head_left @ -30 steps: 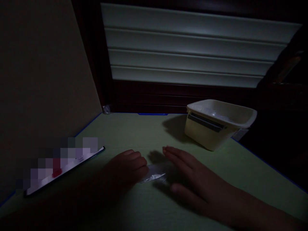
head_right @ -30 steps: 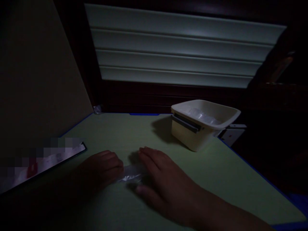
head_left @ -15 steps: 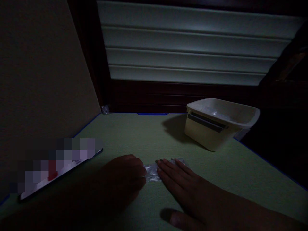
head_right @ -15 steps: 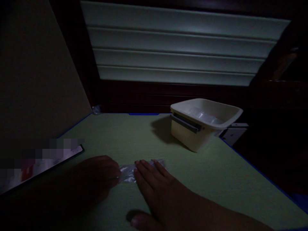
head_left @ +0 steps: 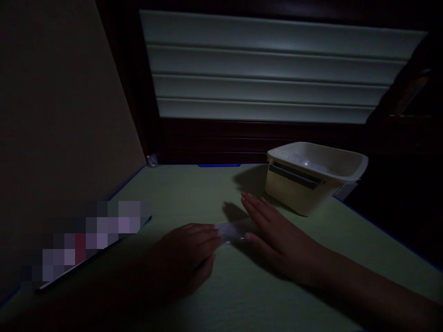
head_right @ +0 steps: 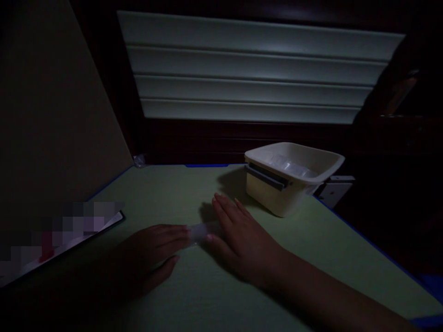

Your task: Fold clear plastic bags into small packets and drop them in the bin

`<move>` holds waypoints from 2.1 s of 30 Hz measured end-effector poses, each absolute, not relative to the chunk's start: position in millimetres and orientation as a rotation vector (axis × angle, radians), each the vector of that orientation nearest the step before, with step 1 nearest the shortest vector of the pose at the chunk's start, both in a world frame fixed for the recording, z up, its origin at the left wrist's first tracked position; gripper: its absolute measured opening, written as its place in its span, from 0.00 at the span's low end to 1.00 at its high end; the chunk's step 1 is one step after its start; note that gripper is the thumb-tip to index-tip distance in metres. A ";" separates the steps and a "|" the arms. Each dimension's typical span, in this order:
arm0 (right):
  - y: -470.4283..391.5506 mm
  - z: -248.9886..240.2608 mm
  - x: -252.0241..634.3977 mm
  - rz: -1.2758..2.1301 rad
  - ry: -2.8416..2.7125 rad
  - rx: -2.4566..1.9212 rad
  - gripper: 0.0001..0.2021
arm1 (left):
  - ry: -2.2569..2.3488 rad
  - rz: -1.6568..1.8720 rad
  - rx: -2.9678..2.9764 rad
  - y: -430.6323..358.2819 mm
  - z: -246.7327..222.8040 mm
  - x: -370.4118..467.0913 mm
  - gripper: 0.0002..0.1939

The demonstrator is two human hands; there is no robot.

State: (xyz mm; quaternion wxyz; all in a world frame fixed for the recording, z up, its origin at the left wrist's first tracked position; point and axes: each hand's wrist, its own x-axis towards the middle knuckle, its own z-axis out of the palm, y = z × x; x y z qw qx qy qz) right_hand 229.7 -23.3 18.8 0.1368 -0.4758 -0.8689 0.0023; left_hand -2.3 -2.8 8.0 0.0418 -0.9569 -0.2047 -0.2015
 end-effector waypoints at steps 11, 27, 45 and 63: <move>-32.3 17.3 202.7 0.354 -2.757 -1.227 0.35 | -0.550 -0.625 -2.884 -3.6 11.6 1.2 0.14; -32.0 19.4 215.7 0.340 -2.748 -1.249 0.35 | -0.624 -0.564 -2.907 -5.0 11.7 2.4 0.12; -38.2 -0.2 266.5 0.100 -2.583 -1.444 0.29 | -0.588 -0.527 -2.929 -3.4 12.3 0.3 0.14; -39.8 8.2 261.9 -0.009 -2.394 -1.434 0.26 | -0.653 -0.633 -2.966 -3.4 13.0 4.2 0.18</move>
